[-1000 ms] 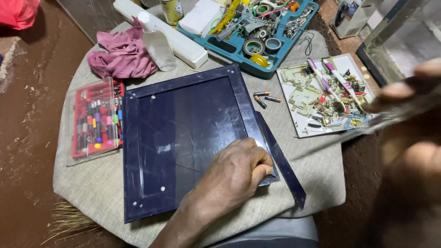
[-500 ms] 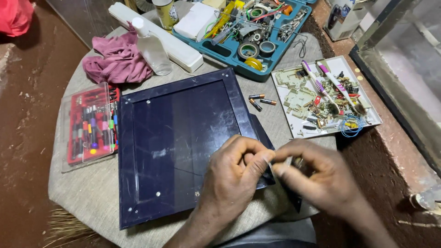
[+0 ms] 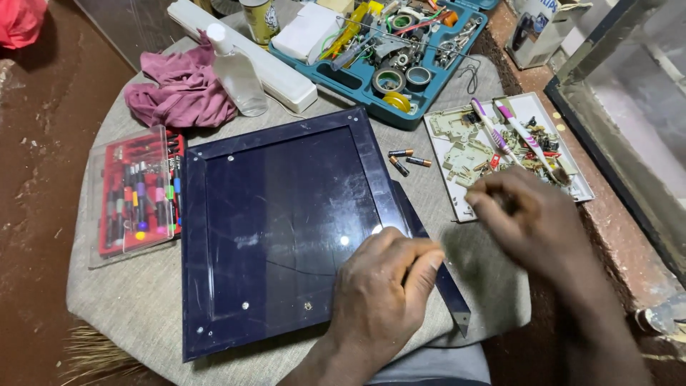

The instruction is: Disassembling a black plastic frame from an electronic device using a screwdriver on a workbench.

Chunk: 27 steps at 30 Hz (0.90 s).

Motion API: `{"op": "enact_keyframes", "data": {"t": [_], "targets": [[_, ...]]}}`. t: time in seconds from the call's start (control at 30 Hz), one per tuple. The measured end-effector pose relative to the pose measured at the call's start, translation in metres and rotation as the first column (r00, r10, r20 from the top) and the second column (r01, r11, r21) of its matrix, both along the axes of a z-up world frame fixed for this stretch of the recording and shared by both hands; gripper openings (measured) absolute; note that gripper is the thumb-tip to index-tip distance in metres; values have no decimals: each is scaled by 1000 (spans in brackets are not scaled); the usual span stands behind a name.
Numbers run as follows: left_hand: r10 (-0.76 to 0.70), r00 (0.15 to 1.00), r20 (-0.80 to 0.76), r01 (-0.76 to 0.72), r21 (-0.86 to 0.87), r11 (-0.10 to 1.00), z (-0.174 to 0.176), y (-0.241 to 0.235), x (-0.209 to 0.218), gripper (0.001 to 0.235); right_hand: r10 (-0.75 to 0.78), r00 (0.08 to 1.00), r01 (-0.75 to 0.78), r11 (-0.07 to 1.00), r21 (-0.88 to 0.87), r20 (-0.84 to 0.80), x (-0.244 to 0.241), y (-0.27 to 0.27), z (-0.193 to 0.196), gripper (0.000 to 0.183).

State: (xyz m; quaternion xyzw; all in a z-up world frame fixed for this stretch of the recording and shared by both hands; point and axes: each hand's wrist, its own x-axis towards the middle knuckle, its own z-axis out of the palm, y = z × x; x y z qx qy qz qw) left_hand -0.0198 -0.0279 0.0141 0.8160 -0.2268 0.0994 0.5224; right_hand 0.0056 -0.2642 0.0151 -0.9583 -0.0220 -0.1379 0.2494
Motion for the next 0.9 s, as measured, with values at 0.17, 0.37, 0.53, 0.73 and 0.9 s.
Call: {"op": "enact_keyframes", "data": {"t": [0.17,0.37,0.53,0.73,0.9], "targets": [[-97,987,129,78,145,986,-12,3,-4,16,-159,812,121,987,-105,-561,50,-11,-1,30],[-105,988,111,91,129,988,-15,2,-1,17,-170,818,92,982,-166,-550,60,-2,-9,28],[-94,987,130,80,109,991,-16,1,0,17,-216,762,207,974,-87,-611,58,4,-2,26],[-88,989,116,79,80,994,-14,2,0,18,-304,690,363,930,-50,-657,55,9,24,37],[-110,991,71,106,67,992,-7,9,-1,20,-371,794,451,891,58,-482,46,14,53,39]]}}
